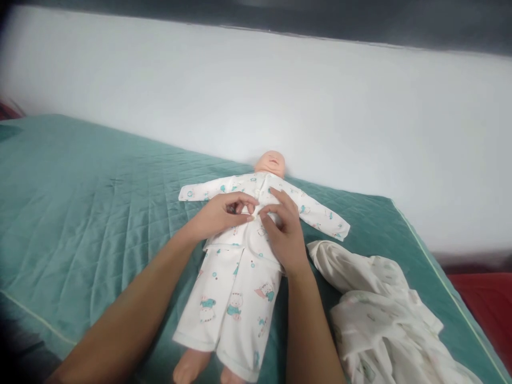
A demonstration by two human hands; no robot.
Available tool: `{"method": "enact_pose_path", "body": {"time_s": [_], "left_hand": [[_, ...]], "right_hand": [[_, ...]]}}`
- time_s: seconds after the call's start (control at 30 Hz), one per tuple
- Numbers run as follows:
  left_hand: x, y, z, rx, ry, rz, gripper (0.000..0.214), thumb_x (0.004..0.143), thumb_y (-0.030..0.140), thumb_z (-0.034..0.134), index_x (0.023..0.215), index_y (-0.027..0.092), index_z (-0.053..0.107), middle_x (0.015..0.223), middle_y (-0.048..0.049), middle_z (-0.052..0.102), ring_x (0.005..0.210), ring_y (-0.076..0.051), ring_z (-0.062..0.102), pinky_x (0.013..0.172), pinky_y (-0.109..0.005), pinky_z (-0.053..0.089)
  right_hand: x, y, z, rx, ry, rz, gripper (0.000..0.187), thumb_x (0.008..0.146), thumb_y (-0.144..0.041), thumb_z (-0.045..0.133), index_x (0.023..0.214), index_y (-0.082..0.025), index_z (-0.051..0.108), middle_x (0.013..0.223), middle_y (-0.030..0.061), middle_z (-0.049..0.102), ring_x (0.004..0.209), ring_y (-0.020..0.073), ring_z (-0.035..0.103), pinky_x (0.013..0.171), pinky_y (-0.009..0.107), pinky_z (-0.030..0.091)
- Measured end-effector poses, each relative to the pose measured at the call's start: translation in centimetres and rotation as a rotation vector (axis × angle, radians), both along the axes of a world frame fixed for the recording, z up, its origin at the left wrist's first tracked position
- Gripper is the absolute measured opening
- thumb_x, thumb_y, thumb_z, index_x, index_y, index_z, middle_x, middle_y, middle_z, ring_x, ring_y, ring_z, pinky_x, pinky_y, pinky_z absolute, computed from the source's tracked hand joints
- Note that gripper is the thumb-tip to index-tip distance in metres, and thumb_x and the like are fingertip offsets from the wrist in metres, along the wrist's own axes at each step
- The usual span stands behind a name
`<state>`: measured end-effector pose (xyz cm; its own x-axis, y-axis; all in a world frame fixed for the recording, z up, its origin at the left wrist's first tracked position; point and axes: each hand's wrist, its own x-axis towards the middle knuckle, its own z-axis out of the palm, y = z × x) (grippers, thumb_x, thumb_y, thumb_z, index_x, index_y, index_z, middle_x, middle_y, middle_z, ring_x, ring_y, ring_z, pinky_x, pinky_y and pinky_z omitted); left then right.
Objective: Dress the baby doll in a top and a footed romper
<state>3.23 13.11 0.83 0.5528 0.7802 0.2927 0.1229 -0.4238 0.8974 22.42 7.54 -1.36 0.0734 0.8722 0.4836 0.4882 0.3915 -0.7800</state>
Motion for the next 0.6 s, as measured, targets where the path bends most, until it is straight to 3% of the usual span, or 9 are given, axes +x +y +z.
{"method": "enact_pose_path", "body": {"time_s": [0.3, 0.6], "left_hand": [[-0.02, -0.35, 0.41, 0.097, 0.123, 0.016, 0.029, 0.086, 0.023, 0.063, 0.112, 0.025, 0.073, 0.084, 0.0019, 0.065, 0.062, -0.01, 0.044, 0.058, -0.025, 0.035], [0.07, -0.29, 0.37, 0.205, 0.174, -0.012, 0.025, 0.091, 0.021, 0.057, 0.111, 0.024, 0.073, 0.09, -0.0007, 0.066, 0.073, -0.013, 0.052, 0.074, -0.03, 0.042]], "right_hand": [[-0.28, 0.01, 0.04, 0.014, -0.029, 0.01, 0.01, 0.091, -0.038, 0.065, 0.088, -0.031, 0.071, 0.149, -0.0025, 0.056, 0.15, 0.0281, 0.034, 0.123, 0.059, 0.022], [-0.25, 0.05, 0.16, 0.002, -0.025, 0.006, 0.011, 0.09, -0.04, 0.066, 0.088, -0.031, 0.071, 0.149, -0.0019, 0.056, 0.15, 0.0287, 0.033, 0.123, 0.06, 0.022]]}}
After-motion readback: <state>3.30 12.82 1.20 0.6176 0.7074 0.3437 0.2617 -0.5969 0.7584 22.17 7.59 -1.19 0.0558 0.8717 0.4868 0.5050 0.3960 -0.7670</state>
